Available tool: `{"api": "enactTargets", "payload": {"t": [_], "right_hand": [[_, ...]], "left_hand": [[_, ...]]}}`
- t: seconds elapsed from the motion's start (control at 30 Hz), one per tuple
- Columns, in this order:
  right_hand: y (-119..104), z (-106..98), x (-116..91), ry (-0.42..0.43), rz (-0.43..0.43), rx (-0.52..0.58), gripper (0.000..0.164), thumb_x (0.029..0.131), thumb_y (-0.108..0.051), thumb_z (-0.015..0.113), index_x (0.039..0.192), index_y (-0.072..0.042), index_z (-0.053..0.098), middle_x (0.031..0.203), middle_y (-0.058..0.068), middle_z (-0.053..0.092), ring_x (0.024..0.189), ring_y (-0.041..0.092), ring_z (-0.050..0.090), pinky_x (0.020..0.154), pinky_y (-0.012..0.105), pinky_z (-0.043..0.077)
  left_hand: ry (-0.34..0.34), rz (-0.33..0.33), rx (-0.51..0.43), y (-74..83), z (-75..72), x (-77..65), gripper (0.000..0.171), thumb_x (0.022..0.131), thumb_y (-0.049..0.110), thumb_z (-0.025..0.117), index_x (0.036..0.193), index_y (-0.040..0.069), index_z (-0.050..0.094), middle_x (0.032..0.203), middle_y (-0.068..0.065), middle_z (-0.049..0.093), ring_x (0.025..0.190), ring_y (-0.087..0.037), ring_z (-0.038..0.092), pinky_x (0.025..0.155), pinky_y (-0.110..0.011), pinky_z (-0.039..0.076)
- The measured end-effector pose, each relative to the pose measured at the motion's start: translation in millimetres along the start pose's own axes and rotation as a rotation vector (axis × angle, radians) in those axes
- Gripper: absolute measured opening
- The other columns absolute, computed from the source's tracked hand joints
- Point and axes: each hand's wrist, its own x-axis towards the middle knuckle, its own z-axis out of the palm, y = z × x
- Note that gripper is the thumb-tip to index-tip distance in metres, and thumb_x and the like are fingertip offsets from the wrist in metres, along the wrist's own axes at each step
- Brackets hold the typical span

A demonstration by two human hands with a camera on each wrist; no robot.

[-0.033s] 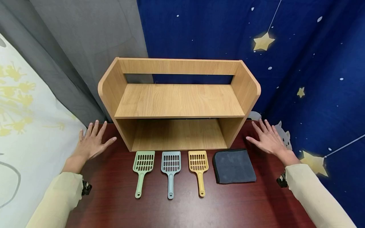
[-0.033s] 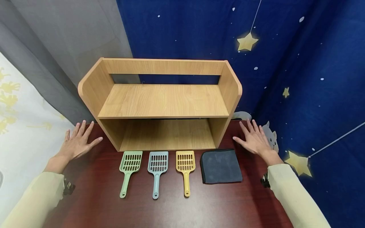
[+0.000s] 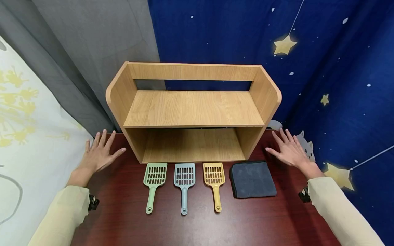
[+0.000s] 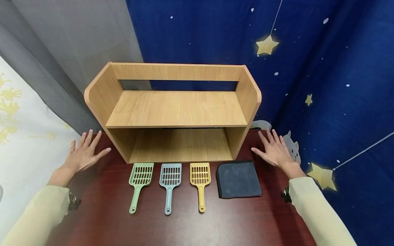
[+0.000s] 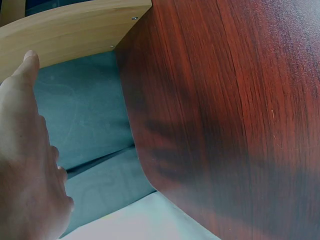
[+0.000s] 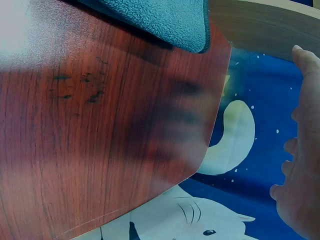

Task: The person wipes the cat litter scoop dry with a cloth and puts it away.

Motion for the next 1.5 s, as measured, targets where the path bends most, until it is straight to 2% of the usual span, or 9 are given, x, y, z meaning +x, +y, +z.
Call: {"api": "enactTargets", "payload": {"t": [0.33,0.77,1.0,1.17,1.27,1.5], "right_hand": [[-2,2,-2,-0.011,-0.003,0.031,0.093,0.103,-0.066,0.052,0.168,-0.005,0.025,0.171,0.034,0.012,0.158,0.054,0.006,0.123,0.071,0.007],[-7,6,-10,0.048,-0.06,0.028,0.09,0.102,-0.061,0.058,0.166,-0.003,0.03,0.168,0.034,0.023,0.155,0.055,0.018,0.12,0.073,0.017],[-11,11,-21,0.092,-0.104,0.022,0.087,0.1,-0.056,0.066,0.163,-0.004,0.038,0.165,0.033,0.032,0.152,0.054,0.028,0.116,0.073,0.026],[-15,16,-29,0.149,-0.174,0.042,0.082,0.097,-0.047,0.074,0.158,0.0,0.045,0.159,0.034,0.041,0.145,0.055,0.038,0.112,0.071,0.034],[-18,20,-34,0.175,-0.199,0.048,0.08,0.095,-0.044,0.077,0.155,0.0,0.048,0.155,0.032,0.045,0.142,0.054,0.043,0.109,0.07,0.038],[-29,30,-45,0.158,-0.201,0.077,0.078,0.094,-0.042,0.079,0.154,-0.002,0.051,0.152,0.028,0.05,0.137,0.05,0.048,0.106,0.068,0.041]], "left_hand": [[0.006,0.002,-0.012,1.4,1.1,-1.1,0.1,0.102,0.073,0.045,0.171,0.017,0.0,0.173,-0.028,-0.007,0.158,-0.054,-0.006,0.117,-0.078,-0.008],[0.017,0.015,-0.031,2.3,5.2,-11.4,0.1,0.102,0.072,0.048,0.171,0.015,0.004,0.174,-0.029,-0.003,0.159,-0.052,-0.003,0.118,-0.077,-0.007],[0.056,0.042,-0.023,7.6,5.5,-19.1,0.1,0.101,0.07,0.051,0.171,0.012,0.01,0.173,-0.031,0.005,0.159,-0.052,0.006,0.119,-0.077,0.002],[0.088,0.069,-0.009,13.9,7.5,-27.5,0.099,0.1,0.067,0.056,0.17,0.008,0.017,0.17,-0.034,0.016,0.157,-0.054,0.015,0.119,-0.075,0.008],[0.112,0.091,-0.006,17.6,11.6,-33.1,0.099,0.099,0.065,0.059,0.169,0.006,0.021,0.168,-0.035,0.02,0.154,-0.054,0.02,0.119,-0.074,0.013],[0.124,0.12,-0.012,25.0,26.6,-47.1,0.102,0.097,0.065,0.063,0.169,0.007,0.02,0.169,-0.033,0.021,0.152,-0.054,0.025,0.119,-0.073,0.018]]}}
